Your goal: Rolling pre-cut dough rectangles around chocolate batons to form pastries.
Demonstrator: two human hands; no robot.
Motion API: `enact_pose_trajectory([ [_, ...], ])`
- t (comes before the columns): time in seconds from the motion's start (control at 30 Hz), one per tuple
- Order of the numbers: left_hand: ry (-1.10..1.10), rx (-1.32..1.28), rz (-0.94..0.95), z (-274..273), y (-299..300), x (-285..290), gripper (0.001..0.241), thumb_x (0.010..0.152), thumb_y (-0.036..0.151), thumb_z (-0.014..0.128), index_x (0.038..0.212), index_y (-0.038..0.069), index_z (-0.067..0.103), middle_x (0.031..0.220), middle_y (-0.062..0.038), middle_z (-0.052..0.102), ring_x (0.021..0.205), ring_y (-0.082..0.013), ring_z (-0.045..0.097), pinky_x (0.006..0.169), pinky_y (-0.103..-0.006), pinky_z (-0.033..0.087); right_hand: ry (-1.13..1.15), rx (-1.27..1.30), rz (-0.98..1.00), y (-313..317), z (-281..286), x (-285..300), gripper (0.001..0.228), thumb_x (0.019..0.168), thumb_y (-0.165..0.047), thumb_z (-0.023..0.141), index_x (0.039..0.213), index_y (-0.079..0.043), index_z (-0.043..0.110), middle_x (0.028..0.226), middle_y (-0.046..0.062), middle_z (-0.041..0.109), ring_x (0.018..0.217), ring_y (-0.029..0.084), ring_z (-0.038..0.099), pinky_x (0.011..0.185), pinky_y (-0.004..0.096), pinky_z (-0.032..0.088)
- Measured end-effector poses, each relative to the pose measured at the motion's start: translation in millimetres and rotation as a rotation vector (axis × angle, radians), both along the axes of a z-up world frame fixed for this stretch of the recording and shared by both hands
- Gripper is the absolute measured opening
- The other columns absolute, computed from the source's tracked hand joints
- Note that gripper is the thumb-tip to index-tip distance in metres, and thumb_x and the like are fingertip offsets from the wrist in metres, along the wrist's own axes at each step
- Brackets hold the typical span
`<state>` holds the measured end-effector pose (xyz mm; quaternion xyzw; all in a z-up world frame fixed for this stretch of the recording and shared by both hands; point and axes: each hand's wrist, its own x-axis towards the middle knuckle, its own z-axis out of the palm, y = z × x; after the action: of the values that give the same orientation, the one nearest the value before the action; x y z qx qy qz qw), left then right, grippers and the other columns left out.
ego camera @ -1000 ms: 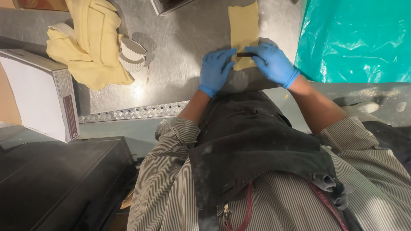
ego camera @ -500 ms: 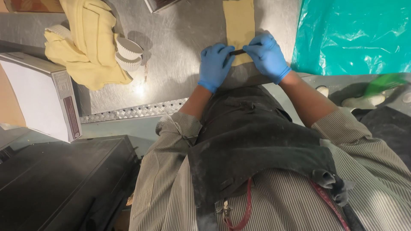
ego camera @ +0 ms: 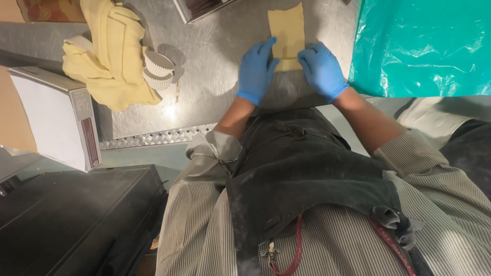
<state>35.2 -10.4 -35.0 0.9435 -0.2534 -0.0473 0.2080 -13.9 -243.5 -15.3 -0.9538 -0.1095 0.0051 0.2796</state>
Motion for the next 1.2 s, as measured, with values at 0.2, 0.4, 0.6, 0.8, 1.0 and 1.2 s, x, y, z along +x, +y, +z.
enact_pose_trajectory([
  [0.2,-0.154,-0.037,-0.300,-14,-8,-47,0.049,0.105,0.025,0.059,0.151,0.009,0.050,0.158,-0.016,0.046,0.146,-0.0357,0.044,0.124,-0.0536,0.031,-0.307,0.088,0.128,22,17,-11,0.026,0.105,-0.013,0.061,0.123,0.003,0.071,0.117,0.022,0.066,0.108,0.043,0.067,0.096,0.054,0.054],
  [0.4,-0.143,-0.092,-0.246,-7,-8,-52,0.050,0.103,0.033,0.062,0.147,0.010,0.053,0.155,-0.012,0.048,0.146,-0.0318,0.044,0.125,-0.0542,0.030,-0.223,0.255,0.200,13,19,-20,0.038,0.101,-0.020,0.058,0.125,0.007,0.066,0.117,0.023,0.066,0.112,0.044,0.065,0.103,0.057,0.050],
  [0.6,0.075,0.213,-0.332,45,-29,-37,0.074,0.106,0.052,0.053,0.164,0.016,0.027,0.172,-0.005,0.025,0.160,-0.0222,0.022,0.131,-0.0464,0.010,-0.242,0.113,-0.101,-28,66,61,0.022,0.095,0.004,0.065,0.116,0.006,0.059,0.101,0.022,0.059,0.081,0.037,0.052,0.078,0.046,0.045],
  [0.8,0.133,0.096,-0.345,57,-30,-35,0.066,0.105,0.039,0.053,0.162,0.012,0.032,0.170,-0.006,0.030,0.158,-0.0213,0.027,0.131,-0.0422,0.015,-0.450,-0.400,-0.187,-48,31,80,0.010,0.093,-0.008,0.078,0.102,-0.010,0.074,0.098,0.009,0.065,0.084,0.026,0.060,0.078,0.034,0.053],
  [1.0,0.133,-0.205,-0.195,62,-13,-32,0.054,0.102,0.021,0.050,0.154,0.008,0.039,0.159,-0.012,0.040,0.148,-0.0306,0.037,0.126,-0.0449,0.027,-0.161,0.173,0.006,-24,84,43,0.022,0.099,0.006,0.061,0.117,0.006,0.074,0.106,0.021,0.066,0.090,0.034,0.059,0.082,0.041,0.050],
  [1.2,0.266,-0.594,0.163,4,-5,-54,0.041,0.110,0.017,0.049,0.151,0.019,0.055,0.151,-0.003,0.057,0.141,-0.0235,0.054,0.125,-0.0393,0.041,0.051,0.147,0.161,2,42,14,0.011,0.104,-0.013,0.068,0.111,-0.013,0.076,0.101,0.010,0.069,0.106,0.033,0.066,0.094,0.046,0.046],
])
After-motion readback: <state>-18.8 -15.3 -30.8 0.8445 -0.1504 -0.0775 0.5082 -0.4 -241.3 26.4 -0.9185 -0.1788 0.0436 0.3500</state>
